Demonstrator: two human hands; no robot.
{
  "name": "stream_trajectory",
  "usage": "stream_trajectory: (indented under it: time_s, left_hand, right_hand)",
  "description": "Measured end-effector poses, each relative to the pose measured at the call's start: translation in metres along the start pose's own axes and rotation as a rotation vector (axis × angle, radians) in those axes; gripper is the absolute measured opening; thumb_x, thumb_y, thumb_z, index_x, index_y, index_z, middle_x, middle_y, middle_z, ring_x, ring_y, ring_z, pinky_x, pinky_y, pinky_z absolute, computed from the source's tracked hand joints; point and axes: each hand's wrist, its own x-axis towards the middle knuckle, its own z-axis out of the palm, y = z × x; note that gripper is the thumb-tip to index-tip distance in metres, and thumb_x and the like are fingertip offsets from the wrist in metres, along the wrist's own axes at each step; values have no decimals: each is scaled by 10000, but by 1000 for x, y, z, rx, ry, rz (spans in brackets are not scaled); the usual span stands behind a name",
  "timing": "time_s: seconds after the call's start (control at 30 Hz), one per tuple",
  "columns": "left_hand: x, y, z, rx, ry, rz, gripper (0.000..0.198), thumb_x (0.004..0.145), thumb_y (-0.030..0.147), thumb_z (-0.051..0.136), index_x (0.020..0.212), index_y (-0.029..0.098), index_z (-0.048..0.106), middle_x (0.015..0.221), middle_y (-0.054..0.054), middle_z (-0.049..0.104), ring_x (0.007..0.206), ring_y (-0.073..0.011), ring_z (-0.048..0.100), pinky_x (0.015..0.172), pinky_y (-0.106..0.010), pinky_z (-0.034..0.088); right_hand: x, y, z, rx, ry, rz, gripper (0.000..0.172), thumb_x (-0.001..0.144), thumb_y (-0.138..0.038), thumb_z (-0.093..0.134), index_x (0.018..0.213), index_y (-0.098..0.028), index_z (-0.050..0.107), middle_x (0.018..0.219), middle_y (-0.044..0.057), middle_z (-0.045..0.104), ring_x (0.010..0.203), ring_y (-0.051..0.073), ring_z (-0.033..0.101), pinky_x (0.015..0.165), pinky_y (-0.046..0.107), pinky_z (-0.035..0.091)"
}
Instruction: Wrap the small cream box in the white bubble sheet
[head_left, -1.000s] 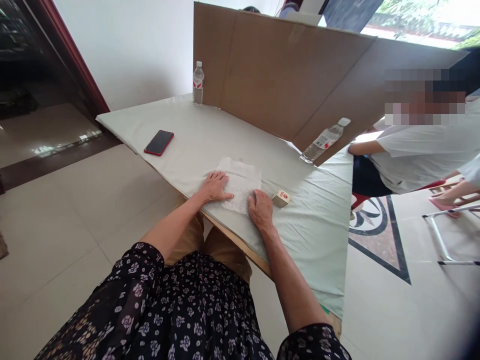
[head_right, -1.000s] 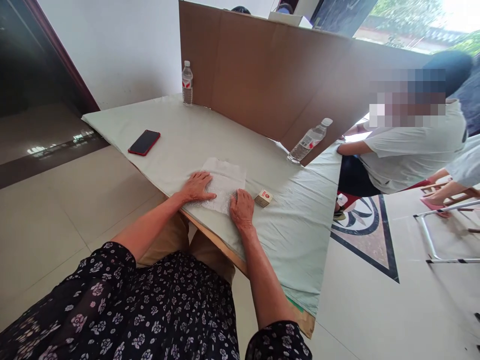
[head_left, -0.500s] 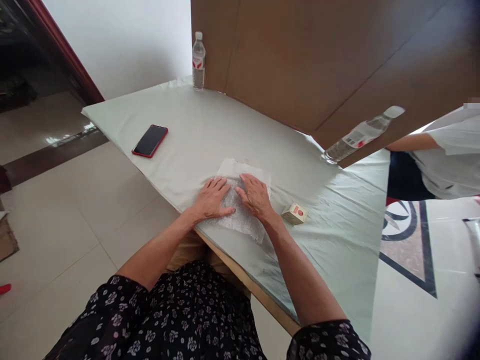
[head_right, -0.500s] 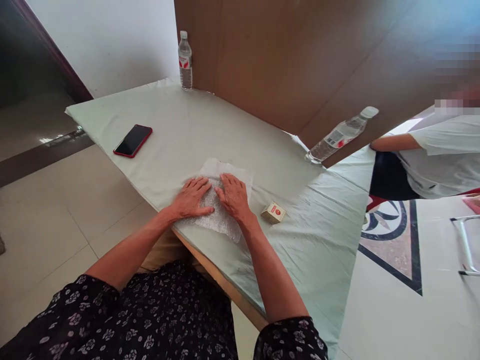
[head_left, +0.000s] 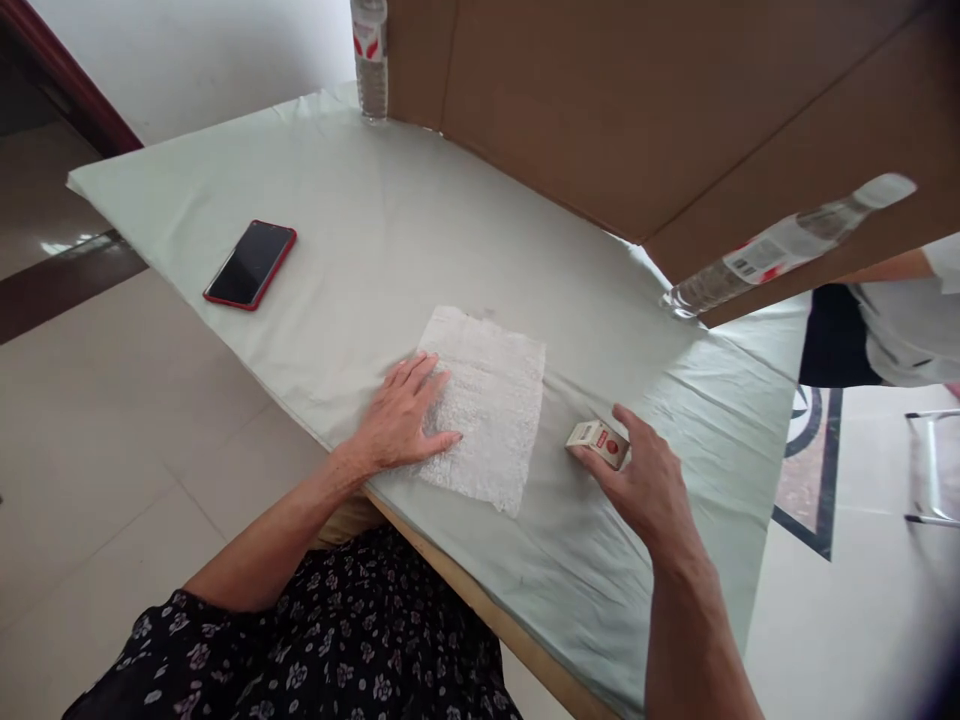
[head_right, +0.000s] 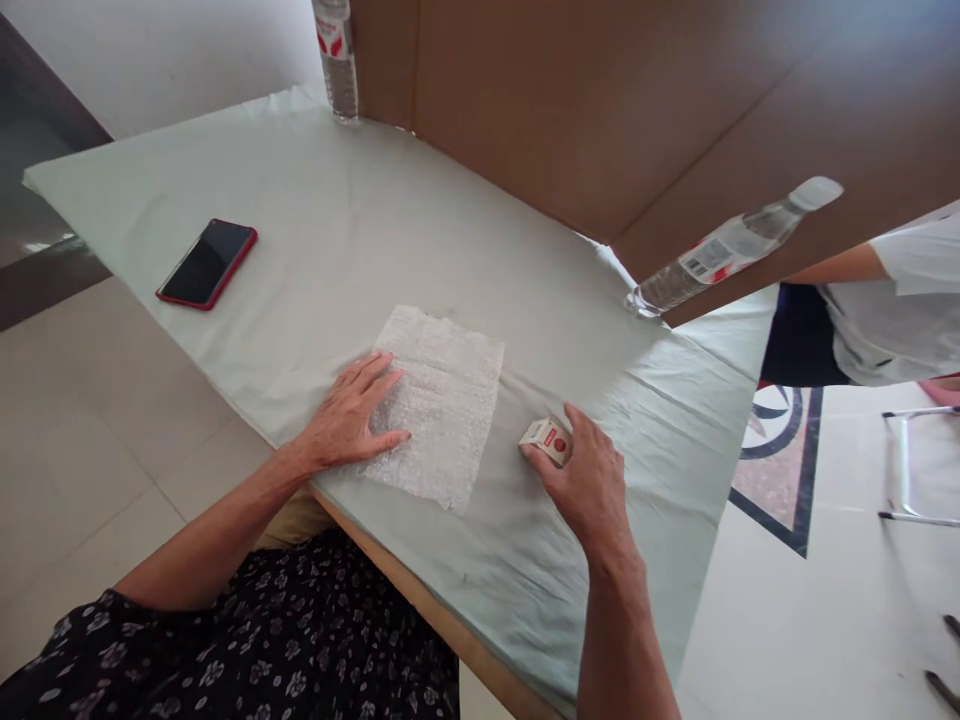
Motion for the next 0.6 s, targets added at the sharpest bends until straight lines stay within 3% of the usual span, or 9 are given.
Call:
stream_trajectory:
  time_s: [0.1, 0.2, 0.27, 0.4, 0.5, 0.6]
  left_hand:
    - [0, 0, -1, -24, 5, -2, 760, 844, 545, 654, 1448, 126, 463, 1547, -197, 449, 1487, -358, 343, 1246, -548, 237]
    - [1, 0, 0, -20, -23, 3, 773, 823, 518, 678, 1456, 134, 457, 1529, -181, 478, 1472, -356, 367, 1250, -554, 218]
    - [2, 0, 0, -11, -31, 4, 777, 821, 522, 676, 1457, 134, 457, 1538, -178, 467, 1478, -352, 357, 1252, -549, 211]
    - [3, 1, 0, 1, -32, -6, 799, 815, 549, 672, 1456, 124, 456, 1535, -179, 471, 1476, -352, 359, 1253, -539, 209]
    - [3, 2, 0, 12, -31, -12, 806, 811, 554, 670, 1465, 140, 446, 1546, -171, 460, 1477, -343, 360, 1256, -522, 203]
    - [4, 1, 0, 12, -34, -7, 802, 818, 560, 657, 1471, 150, 435, 1548, -168, 456, 1474, -336, 367, 1257, -513, 198]
  right_hand:
    - [-6, 2, 4, 133, 5, 81, 581, 807, -595, 664, 1225, -194, 640, 1115, 133, 725, 956, 299, 684, 876, 473, 532]
    - [1, -28, 1, 265, 78, 40, 506, 800, -555, 708, 1184, -230, 656, 1058, 90, 734, 879, 261, 689, 830, 435, 552]
    - [12, -57, 1, 333, 92, -81, 489, 811, -512, 728, 1214, -248, 645, 1118, 87, 724, 939, 259, 689, 863, 427, 553]
    - [36, -104, 22, 360, -28, -334, 461, 849, -415, 706, 1269, -246, 618, 1212, 106, 701, 1090, 286, 665, 962, 449, 520]
    - [43, -114, 46, 304, -165, -422, 461, 872, -338, 651, 1317, -235, 588, 1255, 119, 687, 1160, 311, 638, 992, 485, 495]
    - [39, -107, 57, 339, -189, -385, 567, 875, -341, 636, 1414, -237, 494, 1356, 128, 631, 1221, 312, 609, 1012, 496, 487]
